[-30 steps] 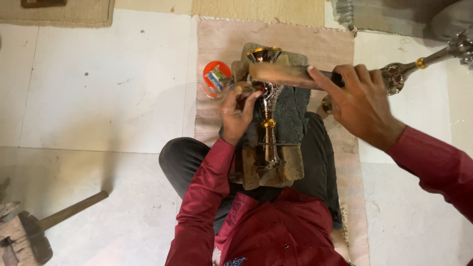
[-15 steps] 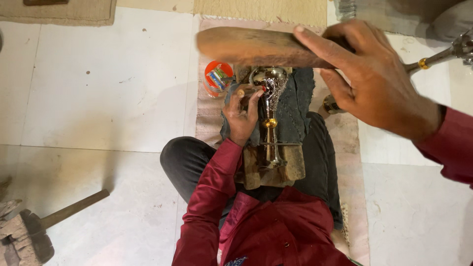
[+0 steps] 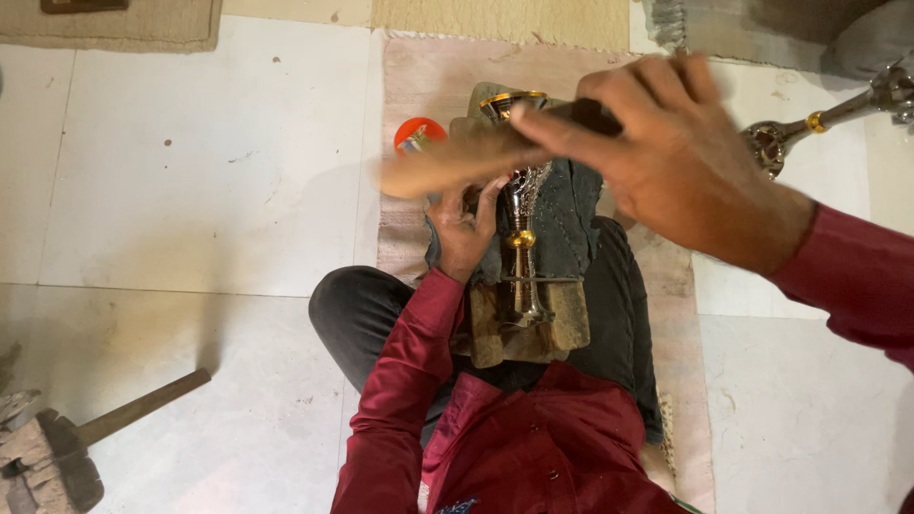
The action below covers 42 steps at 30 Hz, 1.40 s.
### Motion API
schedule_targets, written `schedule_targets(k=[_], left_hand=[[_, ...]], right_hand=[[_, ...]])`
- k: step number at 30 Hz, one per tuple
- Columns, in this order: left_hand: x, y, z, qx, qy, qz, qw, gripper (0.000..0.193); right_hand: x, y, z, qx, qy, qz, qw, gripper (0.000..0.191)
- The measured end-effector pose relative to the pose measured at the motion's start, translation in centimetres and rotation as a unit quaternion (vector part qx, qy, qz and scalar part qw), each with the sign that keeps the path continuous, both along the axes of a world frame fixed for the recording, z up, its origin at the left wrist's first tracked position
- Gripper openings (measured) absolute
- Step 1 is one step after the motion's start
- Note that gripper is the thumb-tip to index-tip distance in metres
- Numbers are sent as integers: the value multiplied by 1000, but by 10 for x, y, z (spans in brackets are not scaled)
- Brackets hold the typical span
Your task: The person sits on the floor with a brass ornamental object wedged in a cloth-covered wooden support and hammers a decorative pattern into it, holding a small punch against the metal and striking it with a wooden mallet, repositioning the punch and rotating the piece between strikes.
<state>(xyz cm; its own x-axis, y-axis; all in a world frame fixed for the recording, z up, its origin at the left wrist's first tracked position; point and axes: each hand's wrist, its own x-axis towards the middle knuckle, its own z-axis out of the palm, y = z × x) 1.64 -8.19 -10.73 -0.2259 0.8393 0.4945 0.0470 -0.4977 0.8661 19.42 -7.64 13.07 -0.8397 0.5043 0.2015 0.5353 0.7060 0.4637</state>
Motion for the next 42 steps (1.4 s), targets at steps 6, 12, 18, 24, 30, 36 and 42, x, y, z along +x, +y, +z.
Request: schedule_targets(k=[6, 12, 18, 24, 30, 36, 42], left_hand=[[-4, 1, 3, 21, 42, 4, 999, 18], [-4, 1, 3, -21, -3, -43, 999, 18], [-5, 3, 1, -7, 0, -54, 999, 17], [-9, 3, 1, 18, 29, -48, 998, 14], [-10, 7, 3, 29, 59, -27, 997, 16], [-13, 10, 0, 8, 86, -30, 996, 17], [-14, 10, -1, -33, 70, -49, 996, 15]], right_hand=[[-2, -3, 3, -16, 9, -19, 1000, 71], [1, -3, -5, -28, 40, -24, 999, 72], [6, -3, -7, -78, 70, -37, 994, 74], [11, -4, -16, -123, 133, -30, 983, 74], [14, -6, -20, -177, 197, -15, 964, 69], [17, -8, -21, -126, 172, -20, 977, 59], [24, -6, -30, -139, 178, -33, 974, 60]])
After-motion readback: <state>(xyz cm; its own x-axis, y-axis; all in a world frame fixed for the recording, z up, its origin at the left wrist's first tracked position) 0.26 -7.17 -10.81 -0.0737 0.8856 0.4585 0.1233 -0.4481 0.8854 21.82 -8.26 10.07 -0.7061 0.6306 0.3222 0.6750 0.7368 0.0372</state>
